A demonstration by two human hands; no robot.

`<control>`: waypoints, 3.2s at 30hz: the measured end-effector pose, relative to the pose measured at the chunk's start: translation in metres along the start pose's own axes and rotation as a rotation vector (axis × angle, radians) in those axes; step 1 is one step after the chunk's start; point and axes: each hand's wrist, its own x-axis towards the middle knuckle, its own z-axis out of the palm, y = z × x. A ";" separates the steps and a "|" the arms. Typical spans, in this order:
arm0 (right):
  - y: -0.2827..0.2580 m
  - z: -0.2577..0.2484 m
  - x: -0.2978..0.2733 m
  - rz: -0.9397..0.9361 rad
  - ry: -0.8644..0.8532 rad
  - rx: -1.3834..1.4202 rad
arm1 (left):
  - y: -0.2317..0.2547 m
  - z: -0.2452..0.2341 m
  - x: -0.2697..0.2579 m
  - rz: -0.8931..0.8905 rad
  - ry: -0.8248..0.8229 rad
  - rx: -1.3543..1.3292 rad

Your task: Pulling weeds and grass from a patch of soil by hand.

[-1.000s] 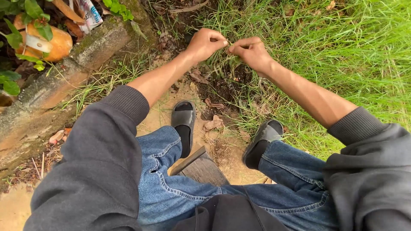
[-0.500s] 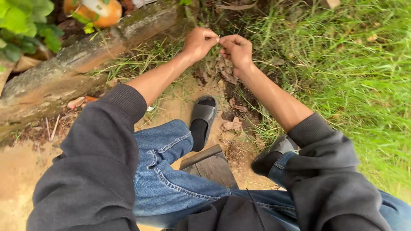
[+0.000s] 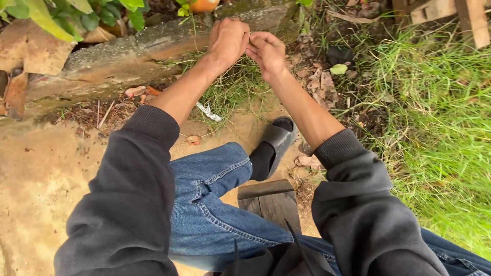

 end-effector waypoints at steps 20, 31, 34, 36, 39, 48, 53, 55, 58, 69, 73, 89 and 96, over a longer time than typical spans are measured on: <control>-0.053 -0.123 -0.034 -0.148 -0.106 -0.990 | 0.022 0.101 0.044 0.426 -0.250 0.370; -0.150 -0.226 -0.120 -0.151 -0.043 -1.104 | 0.182 0.097 0.029 0.177 -0.527 -0.101; -0.182 -0.231 -0.153 0.002 -0.013 -1.265 | 0.211 0.096 0.019 0.155 -0.592 -0.053; -0.208 -0.226 -0.182 0.110 -0.016 -1.375 | 0.233 0.093 0.012 -0.020 -0.610 -0.146; -0.223 -0.253 -0.197 0.148 -0.035 -1.486 | 0.234 0.114 0.012 0.042 -0.708 -0.190; -0.187 -0.358 -0.209 0.141 0.023 -1.554 | 0.133 0.297 0.052 0.529 -0.885 0.280; -0.165 -0.399 -0.206 0.198 0.033 -1.582 | 0.152 0.304 0.045 0.334 -1.012 0.064; -0.157 -0.407 -0.206 0.205 0.042 -1.582 | 0.166 0.295 0.041 0.263 -1.019 0.044; -0.146 -0.408 -0.208 0.164 -0.001 -1.900 | 0.182 0.288 0.038 0.096 -1.007 0.063; -0.151 -0.373 -0.215 -0.001 -0.291 -2.525 | 0.174 0.361 0.043 -0.206 -0.760 -0.245; -0.150 -0.379 -0.220 0.059 -0.225 -2.459 | 0.207 0.325 0.027 -0.067 -0.773 -0.019; -0.225 -0.368 -0.221 0.021 0.104 -2.515 | 0.292 0.310 0.053 -0.167 -0.730 -0.111; -0.273 -0.342 -0.240 -0.071 0.417 -2.667 | 0.403 0.212 0.058 -0.127 -0.384 -0.527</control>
